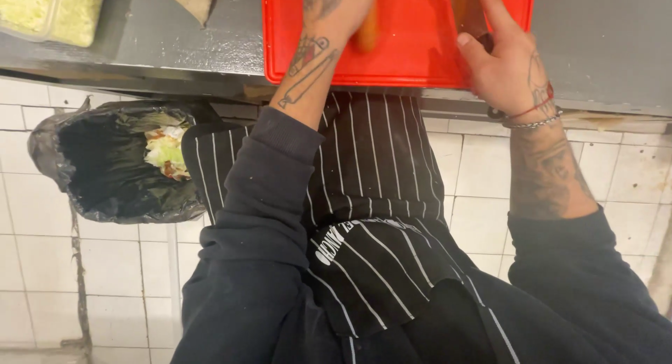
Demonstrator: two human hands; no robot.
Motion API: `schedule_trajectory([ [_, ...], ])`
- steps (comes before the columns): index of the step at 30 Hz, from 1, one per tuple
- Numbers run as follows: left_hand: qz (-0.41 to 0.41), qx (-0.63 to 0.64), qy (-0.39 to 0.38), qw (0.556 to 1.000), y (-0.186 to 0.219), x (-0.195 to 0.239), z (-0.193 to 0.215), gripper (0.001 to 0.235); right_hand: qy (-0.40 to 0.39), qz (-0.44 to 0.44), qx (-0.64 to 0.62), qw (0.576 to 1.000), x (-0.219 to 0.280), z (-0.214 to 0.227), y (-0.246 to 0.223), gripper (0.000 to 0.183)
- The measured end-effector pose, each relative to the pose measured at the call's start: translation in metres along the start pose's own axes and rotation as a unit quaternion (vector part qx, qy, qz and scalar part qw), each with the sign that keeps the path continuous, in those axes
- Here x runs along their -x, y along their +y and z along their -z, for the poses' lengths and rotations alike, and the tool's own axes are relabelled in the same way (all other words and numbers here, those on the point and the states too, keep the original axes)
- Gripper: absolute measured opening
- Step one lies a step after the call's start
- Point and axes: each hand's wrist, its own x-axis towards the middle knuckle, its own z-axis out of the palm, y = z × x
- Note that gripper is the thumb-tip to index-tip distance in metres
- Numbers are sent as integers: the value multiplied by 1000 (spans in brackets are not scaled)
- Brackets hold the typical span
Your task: Peel a carrot using a knife over a trash can and then cut it on a red cutting board.
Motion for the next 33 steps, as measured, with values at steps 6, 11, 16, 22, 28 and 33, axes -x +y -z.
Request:
schedule_trajectory([
  [6, 101, -5, 47, 994, 22, 14, 86, 42, 10, 98, 63, 993, 13, 12, 12, 66],
  [11, -107, -237, 136, 956, 30, 12, 97, 44, 14, 182, 128, 975, 6, 16, -7, 70],
  [16, -67, -224, -4, 972, 39, -8, 76, 41, 11, 158, 197, 967, -10, 6, -30, 68],
  [22, -105, -63, -19, 992, 41, -13, 51, 24, -20, 159, 230, 960, -19, -7, -33, 68],
  [28, -73, -6, -39, 997, 30, -3, 33, 15, -30, 204, 263, 943, -27, -13, -31, 66],
  [33, -102, -78, -30, 991, 10, -1, 12, 18, -10, 147, 210, 967, -33, -50, -25, 68],
])
